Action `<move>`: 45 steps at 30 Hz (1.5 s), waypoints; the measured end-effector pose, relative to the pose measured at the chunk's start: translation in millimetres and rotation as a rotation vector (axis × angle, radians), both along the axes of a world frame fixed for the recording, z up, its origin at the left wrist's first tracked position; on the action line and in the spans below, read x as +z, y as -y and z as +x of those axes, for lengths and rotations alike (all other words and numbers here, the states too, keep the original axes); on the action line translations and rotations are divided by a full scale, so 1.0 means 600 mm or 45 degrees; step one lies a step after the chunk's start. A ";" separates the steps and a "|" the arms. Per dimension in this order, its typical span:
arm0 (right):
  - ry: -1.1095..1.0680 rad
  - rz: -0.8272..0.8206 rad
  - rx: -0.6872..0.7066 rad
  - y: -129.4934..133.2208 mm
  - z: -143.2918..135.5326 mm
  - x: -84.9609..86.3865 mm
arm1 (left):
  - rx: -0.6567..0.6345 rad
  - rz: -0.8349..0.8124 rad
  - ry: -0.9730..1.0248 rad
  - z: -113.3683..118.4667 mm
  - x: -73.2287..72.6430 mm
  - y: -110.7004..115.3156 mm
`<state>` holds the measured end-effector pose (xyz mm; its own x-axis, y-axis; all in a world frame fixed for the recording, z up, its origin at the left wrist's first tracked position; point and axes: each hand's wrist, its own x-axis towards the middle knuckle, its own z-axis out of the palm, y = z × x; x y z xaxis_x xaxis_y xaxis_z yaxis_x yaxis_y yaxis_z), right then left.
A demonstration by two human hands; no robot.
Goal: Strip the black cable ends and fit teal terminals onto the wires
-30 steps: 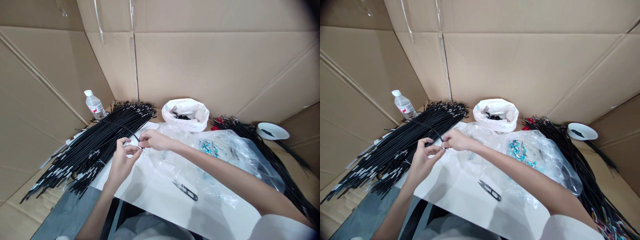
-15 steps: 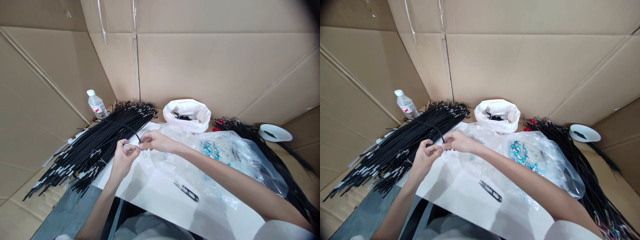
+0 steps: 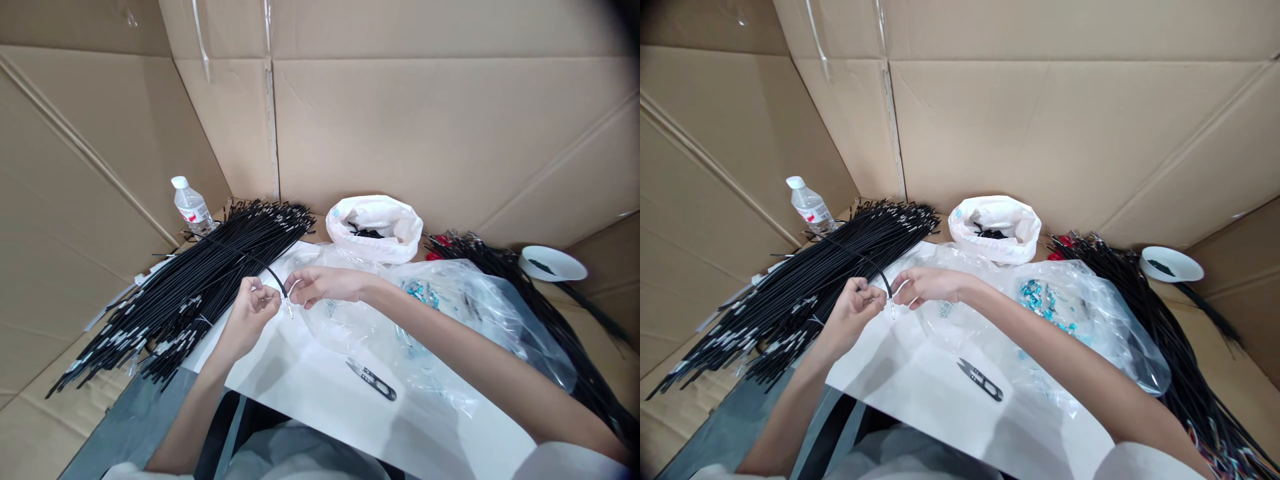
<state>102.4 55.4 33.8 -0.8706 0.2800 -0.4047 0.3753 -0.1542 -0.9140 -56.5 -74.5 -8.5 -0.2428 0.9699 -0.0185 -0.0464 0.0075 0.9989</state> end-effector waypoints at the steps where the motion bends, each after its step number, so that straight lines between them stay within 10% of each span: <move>1: 0.008 -0.033 -0.012 -0.001 0.001 0.001 | 0.003 0.000 -0.003 -0.001 -0.001 0.000; 45: -0.006 0.225 -0.164 0.026 -0.019 -0.008 | -0.224 -0.163 0.029 -0.028 -0.015 0.017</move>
<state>90.9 40.1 28.8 -0.8246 0.4555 -0.3355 0.3586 -0.0378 -0.9327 -73.1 -84.6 -17.4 -0.0683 0.9866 -0.1480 -0.0561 0.1443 0.9879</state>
